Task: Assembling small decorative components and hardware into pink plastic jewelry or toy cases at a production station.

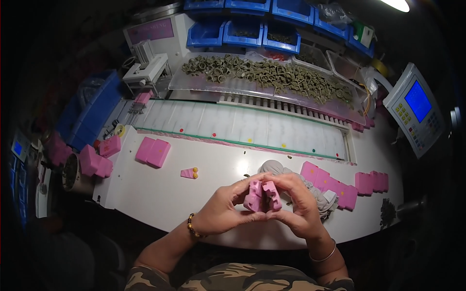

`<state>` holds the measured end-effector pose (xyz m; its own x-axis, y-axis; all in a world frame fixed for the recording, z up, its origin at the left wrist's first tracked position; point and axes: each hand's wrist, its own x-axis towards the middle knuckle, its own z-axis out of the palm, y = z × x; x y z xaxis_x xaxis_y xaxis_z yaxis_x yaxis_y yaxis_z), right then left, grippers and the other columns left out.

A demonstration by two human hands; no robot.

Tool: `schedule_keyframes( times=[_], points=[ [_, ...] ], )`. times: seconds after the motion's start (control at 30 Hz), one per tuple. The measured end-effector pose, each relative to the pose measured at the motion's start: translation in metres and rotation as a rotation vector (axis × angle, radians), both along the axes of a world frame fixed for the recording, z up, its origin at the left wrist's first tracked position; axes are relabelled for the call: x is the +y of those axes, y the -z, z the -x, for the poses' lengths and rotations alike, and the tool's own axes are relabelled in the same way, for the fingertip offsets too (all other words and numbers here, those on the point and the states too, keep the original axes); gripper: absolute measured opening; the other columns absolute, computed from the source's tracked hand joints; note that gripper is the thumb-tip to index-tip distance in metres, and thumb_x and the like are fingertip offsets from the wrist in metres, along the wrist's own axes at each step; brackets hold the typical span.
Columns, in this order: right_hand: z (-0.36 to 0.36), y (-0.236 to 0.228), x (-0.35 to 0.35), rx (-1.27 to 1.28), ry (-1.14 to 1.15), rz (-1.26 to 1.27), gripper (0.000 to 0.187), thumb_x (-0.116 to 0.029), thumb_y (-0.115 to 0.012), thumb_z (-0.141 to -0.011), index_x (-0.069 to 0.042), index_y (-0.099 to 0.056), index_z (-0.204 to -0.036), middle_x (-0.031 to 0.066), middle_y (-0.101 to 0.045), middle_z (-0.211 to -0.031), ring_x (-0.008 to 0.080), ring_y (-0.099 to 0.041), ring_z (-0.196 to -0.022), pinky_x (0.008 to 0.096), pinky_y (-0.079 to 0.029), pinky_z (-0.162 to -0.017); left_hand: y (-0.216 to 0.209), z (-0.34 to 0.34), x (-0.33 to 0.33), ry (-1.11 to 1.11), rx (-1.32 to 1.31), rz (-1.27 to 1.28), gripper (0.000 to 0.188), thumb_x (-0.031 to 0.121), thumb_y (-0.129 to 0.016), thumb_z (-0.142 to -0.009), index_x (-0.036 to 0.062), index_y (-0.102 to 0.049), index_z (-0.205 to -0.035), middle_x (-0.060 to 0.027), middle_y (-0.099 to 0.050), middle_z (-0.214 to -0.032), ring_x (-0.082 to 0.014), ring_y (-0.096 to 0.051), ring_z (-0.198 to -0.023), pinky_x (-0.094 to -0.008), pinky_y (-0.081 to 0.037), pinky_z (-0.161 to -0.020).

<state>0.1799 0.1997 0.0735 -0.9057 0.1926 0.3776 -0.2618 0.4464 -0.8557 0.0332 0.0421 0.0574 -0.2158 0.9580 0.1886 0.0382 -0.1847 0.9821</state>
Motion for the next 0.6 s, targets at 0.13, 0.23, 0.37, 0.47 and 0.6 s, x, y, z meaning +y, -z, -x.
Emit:
schedule_keyframes(
  times=[0.13,0.23,0.37,0.47,0.6],
  points=[
    [0.006,-0.003,-0.017,0.064,0.124,0.822,0.062,0.004,-0.075,-0.08,-0.003,-0.044,-0.133,0.0109,-0.047,-0.128,0.0194,-0.054,-0.112,0.0335,-0.051,-0.096,0.004,-0.004,0.006,-0.096,-0.467,-0.027,0.077,0.011,-0.076,-0.085,0.0028,-0.033,-0.148,-0.0142,-0.054,-0.136,-0.0239,-0.053,-0.126,-0.0381,-0.047,-0.103],
    [0.014,0.013,-0.024,0.204,0.199,0.455,0.059,0.007,-0.074,-0.079,-0.003,-0.045,-0.13,0.0108,-0.043,-0.127,0.0183,-0.052,-0.114,0.0329,-0.05,-0.097,0.006,-0.012,0.016,-0.143,-0.684,-0.152,0.068,0.016,-0.071,-0.089,0.0034,-0.034,-0.145,-0.0144,-0.055,-0.133,-0.0277,-0.052,-0.127,-0.0421,-0.046,-0.103],
    [0.013,0.013,-0.029,0.125,0.176,0.511,0.054,0.008,-0.068,-0.084,-0.002,-0.044,-0.132,0.0099,-0.044,-0.131,0.0175,-0.049,-0.121,0.0323,-0.045,-0.102,0.01,-0.012,0.021,-0.107,-1.029,-0.29,0.059,0.003,-0.07,-0.088,0.003,-0.039,-0.138,-0.0107,-0.057,-0.122,-0.0203,-0.052,-0.123,-0.0369,-0.046,-0.103],
    [0.02,0.011,-0.028,0.063,0.224,0.864,0.049,0.003,-0.055,-0.095,0.001,-0.04,-0.141,0.0135,-0.051,-0.135,0.0178,-0.051,-0.124,0.0316,-0.045,-0.103,0.005,-0.02,0.022,-0.386,-0.357,-0.256,0.06,-0.003,-0.081,-0.072,0.0065,-0.048,-0.122,-0.0105,-0.054,-0.12,-0.0237,-0.047,-0.125,-0.0398,-0.039,-0.108],
    [0.014,0.014,-0.021,-0.01,0.274,0.746,0.036,0.002,-0.052,-0.097,0.003,-0.053,-0.133,0.0131,-0.061,-0.124,0.0174,-0.058,-0.116,0.0311,-0.046,-0.102,0.004,-0.03,0.023,-0.471,0.491,-0.312,0.066,0.008,-0.089,-0.067,0.0109,-0.044,-0.115,-0.0109,-0.04,-0.131,-0.0268,-0.04,-0.129,-0.0412,-0.041,-0.105]
  ],
)
